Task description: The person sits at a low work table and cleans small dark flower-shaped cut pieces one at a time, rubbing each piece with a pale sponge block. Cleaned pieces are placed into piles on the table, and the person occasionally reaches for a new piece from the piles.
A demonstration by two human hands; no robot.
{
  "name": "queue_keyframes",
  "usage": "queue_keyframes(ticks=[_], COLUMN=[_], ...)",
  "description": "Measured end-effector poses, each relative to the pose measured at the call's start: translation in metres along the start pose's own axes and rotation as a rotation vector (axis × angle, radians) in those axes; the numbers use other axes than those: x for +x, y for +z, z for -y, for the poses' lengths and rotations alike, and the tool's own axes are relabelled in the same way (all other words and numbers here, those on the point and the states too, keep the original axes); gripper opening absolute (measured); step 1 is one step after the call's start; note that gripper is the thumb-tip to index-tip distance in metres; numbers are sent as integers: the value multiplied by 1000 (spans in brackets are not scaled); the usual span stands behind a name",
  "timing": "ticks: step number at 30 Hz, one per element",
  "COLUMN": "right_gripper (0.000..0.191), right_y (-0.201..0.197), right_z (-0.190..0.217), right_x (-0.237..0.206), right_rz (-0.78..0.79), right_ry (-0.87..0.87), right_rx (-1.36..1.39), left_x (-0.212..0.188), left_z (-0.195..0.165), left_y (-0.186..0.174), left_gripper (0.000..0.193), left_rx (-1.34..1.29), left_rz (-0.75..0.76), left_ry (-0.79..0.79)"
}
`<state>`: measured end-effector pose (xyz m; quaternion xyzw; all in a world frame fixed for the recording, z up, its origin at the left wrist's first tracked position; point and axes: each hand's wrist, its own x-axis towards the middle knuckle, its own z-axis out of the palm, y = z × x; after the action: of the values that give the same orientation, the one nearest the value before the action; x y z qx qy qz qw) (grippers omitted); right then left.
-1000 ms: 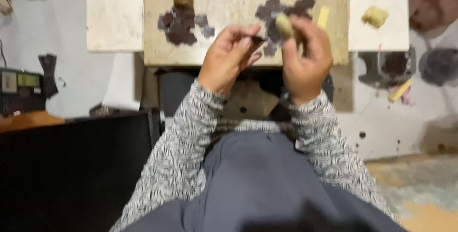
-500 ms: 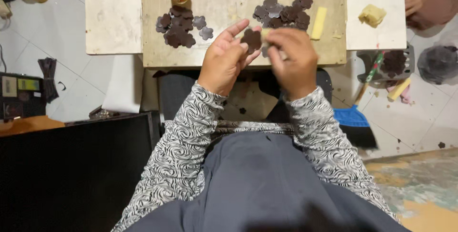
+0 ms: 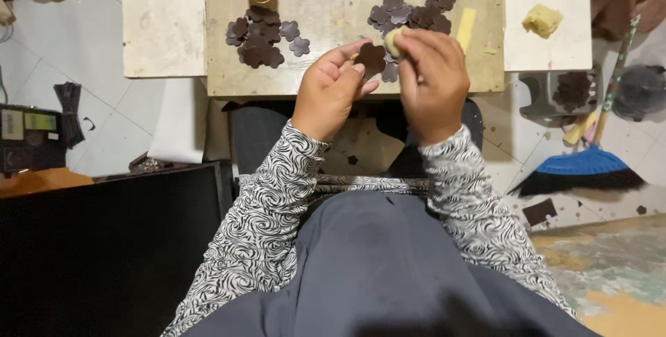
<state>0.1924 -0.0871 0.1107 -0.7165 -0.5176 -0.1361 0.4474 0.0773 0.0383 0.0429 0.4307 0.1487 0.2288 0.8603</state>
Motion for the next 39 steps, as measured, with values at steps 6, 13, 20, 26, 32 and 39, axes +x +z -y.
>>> queue_keyframes(ticks=[6,13,20,26,32,39], right_gripper=[29,19,13,15,14,26], right_y=[12,19,26,17,17,7], right_z=[2,-34,-46,-45,-32,-6], right_x=[-10,-20,-27,-22,-21,-15], right_rz=[56,118,-1,70,161,9], right_ry=[-19,530,606,635,548,170], right_rx=[114,953,855,834,813,229], left_x=[2,1,-9,-15,-4,-1], left_z=[7,3,-16,-22,-12,-2], left_y=[-2,-4,9,0,-2,-7], left_gripper=[31,28,23,58,44,32], left_rx=[-35,51,461,871,184,181], left_rz=[-14,-78,-23,191,90,-6], left_ry=[15,26,-141,246,-97,-111])
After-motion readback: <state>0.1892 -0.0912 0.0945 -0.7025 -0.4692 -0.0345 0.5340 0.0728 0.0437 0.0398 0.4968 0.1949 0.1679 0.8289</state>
